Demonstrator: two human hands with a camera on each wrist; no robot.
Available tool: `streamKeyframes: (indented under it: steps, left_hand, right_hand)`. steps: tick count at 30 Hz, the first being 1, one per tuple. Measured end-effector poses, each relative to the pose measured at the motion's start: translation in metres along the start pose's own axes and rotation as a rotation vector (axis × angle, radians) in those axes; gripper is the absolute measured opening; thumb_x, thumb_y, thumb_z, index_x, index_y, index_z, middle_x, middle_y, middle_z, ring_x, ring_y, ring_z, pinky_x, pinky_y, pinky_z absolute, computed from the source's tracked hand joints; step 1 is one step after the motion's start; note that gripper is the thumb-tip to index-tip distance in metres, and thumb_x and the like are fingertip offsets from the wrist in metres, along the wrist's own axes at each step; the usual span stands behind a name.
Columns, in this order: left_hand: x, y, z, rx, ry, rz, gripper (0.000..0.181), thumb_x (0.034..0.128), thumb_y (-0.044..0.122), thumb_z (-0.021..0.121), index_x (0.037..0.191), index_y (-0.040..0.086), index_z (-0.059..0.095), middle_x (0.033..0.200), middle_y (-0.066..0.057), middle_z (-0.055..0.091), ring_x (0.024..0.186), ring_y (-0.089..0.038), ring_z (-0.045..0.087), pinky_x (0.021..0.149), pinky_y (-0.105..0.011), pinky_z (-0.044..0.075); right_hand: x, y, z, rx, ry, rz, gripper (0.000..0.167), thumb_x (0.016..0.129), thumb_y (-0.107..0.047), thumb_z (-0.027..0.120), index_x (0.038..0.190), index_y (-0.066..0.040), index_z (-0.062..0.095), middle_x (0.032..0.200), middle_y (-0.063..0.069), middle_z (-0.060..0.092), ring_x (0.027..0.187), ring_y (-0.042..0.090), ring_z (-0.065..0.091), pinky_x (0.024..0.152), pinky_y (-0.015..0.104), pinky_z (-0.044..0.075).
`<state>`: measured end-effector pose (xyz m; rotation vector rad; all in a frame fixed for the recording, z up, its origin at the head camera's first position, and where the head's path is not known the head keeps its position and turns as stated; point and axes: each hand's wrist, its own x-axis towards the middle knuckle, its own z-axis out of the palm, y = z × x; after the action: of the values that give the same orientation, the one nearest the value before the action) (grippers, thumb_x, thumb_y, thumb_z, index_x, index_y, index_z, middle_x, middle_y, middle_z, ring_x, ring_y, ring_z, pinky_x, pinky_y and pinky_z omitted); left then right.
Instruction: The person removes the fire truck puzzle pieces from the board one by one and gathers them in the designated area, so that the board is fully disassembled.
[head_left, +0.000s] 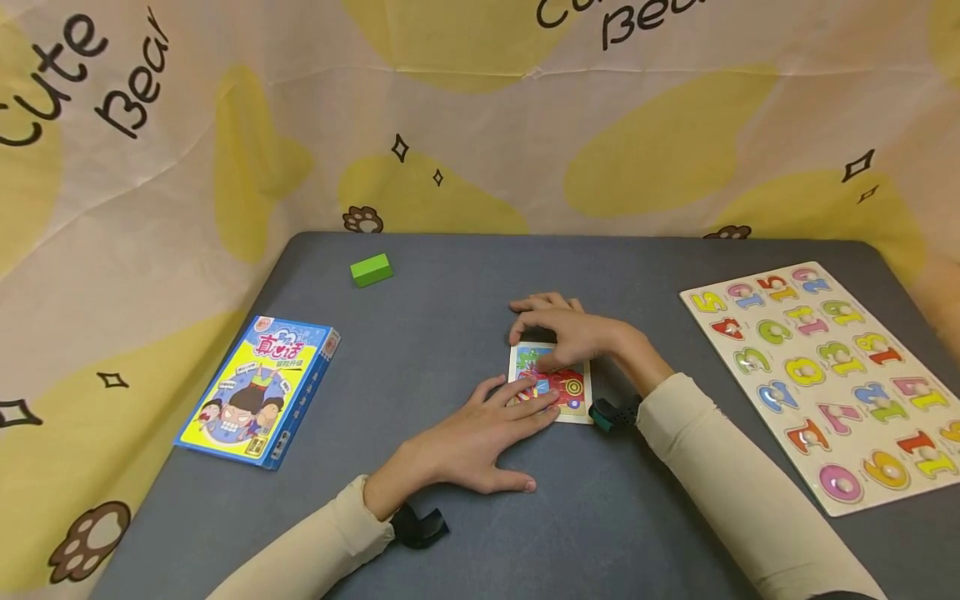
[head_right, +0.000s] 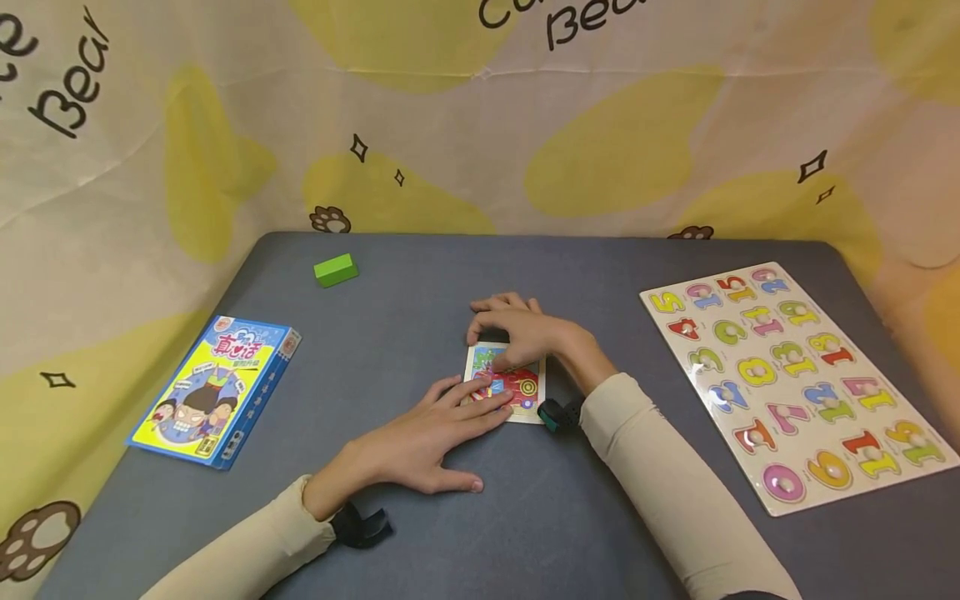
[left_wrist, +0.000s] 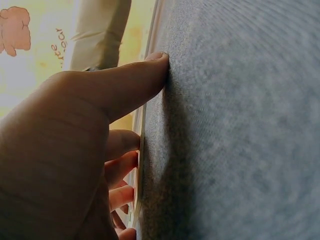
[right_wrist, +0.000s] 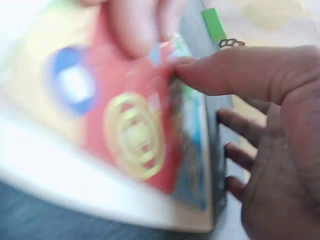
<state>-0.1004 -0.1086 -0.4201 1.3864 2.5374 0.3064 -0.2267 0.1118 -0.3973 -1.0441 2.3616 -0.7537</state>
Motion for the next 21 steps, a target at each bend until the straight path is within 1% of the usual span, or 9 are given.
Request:
streamKeyframes:
  steps: [4,6,13,16,21]
  left_hand:
    - [-0.001,0.000,-0.001,-0.004,0.000,-0.004,0.089,0.0931,0.062,0.062,0.163,0.020,0.026,0.172,0.006,0.018,0.160,-0.023,0.011,0.123,-0.060,0.014]
    - [-0.001,0.001,-0.002,-0.002,0.002,-0.007,0.089,0.0930,0.062,0.062,0.163,0.020,0.027,0.172,0.006,0.019,0.160,-0.023,0.012,0.123,-0.060,0.014]
    - [-0.001,0.001,-0.001,-0.013,-0.003,-0.004,0.088,0.0933,0.062,0.062,0.163,0.021,0.026,0.172,0.007,0.018,0.161,-0.021,0.009,0.123,-0.060,0.015]
    - [-0.001,0.000,-0.001,-0.017,-0.003,-0.006,0.088,0.0933,0.062,0.062,0.163,0.022,0.026,0.172,0.009,0.017,0.161,-0.020,0.008,0.124,-0.060,0.014]
    - [0.000,0.000,0.000,-0.022,-0.003,-0.005,0.088,0.0934,0.062,0.062,0.163,0.022,0.026,0.172,0.009,0.017,0.161,-0.020,0.009,0.124,-0.060,0.015]
  right_hand:
    - [-0.006,0.007,0.006,0.037,0.064,-0.022,0.033,0.086,-0.017,0.076,0.117,-0.026,0.069,0.166,0.008,0.034,0.157,0.038,0.010,0.118,0.070,0.006]
    - [-0.008,0.009,0.008,0.051,0.082,-0.029,0.032,0.087,-0.018,0.076,0.117,-0.026,0.071,0.165,0.008,0.036,0.157,0.039,0.011,0.118,0.070,0.006]
    - [-0.014,0.016,0.013,0.132,0.110,-0.078,0.035,0.090,-0.009,0.073,0.122,-0.021,0.072,0.164,0.012,0.038,0.157,0.039,0.011,0.118,0.070,0.002]
    - [-0.015,0.019,0.015,0.157,0.123,-0.085,0.036,0.091,-0.008,0.072,0.124,-0.021,0.072,0.163,0.010,0.040,0.158,0.036,0.011,0.119,0.068,0.001]
    - [-0.016,0.020,0.018,0.170,0.151,-0.085,0.036,0.090,-0.009,0.074,0.124,-0.022,0.072,0.160,0.007,0.044,0.157,0.034,0.014,0.120,0.067,0.003]
